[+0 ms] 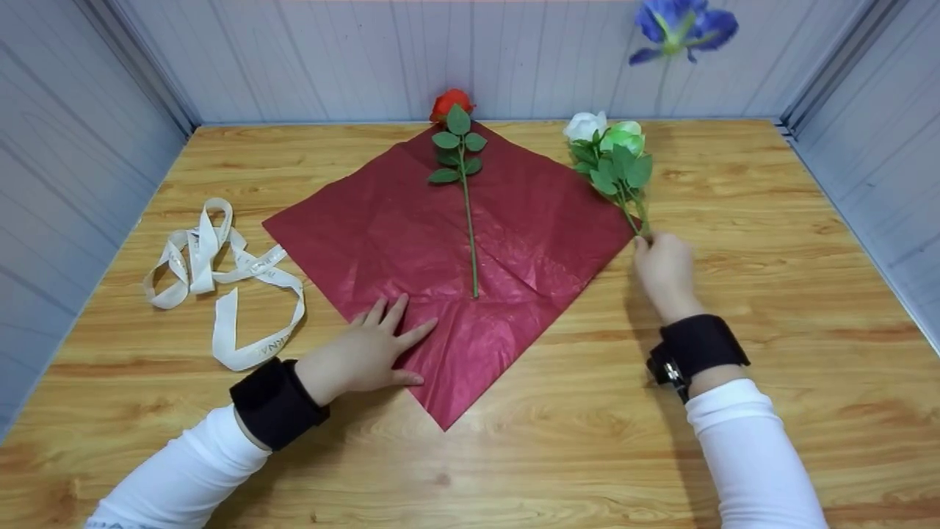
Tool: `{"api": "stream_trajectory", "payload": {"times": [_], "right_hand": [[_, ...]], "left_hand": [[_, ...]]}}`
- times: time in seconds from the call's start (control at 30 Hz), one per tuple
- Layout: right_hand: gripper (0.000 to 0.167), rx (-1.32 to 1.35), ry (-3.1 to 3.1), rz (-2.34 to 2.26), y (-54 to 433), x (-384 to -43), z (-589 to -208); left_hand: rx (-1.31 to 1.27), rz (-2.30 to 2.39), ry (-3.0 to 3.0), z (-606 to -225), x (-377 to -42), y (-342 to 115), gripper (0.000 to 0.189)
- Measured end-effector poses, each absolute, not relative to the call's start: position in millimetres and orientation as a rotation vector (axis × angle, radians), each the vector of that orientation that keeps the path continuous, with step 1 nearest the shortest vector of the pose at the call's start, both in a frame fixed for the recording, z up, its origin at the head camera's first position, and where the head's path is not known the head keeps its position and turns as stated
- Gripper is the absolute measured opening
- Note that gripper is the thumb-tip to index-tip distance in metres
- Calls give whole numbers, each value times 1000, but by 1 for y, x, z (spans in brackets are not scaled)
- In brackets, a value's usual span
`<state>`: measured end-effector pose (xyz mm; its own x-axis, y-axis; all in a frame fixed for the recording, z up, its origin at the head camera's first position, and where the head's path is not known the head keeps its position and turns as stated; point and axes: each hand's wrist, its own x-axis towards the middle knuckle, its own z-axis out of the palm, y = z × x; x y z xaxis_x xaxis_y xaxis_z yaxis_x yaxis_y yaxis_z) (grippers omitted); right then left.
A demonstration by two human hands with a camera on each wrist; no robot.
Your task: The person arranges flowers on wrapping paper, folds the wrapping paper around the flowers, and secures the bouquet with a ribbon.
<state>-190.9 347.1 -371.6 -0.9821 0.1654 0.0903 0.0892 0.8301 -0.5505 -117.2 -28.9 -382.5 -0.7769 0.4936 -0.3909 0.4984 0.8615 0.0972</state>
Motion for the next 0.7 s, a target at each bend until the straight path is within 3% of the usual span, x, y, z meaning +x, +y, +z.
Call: {"api": "stream_trajectory", "payload": {"times": [0.23,0.7], "right_hand": [[38,-57,-2866,1025,307,-196,-361],[22,213,-2913,914,225,-203,-361]], "left_hand": [[731,-17,2629,-385,-118,-29,80],[726,-31,2623,-383,-116,-29,80]]}}
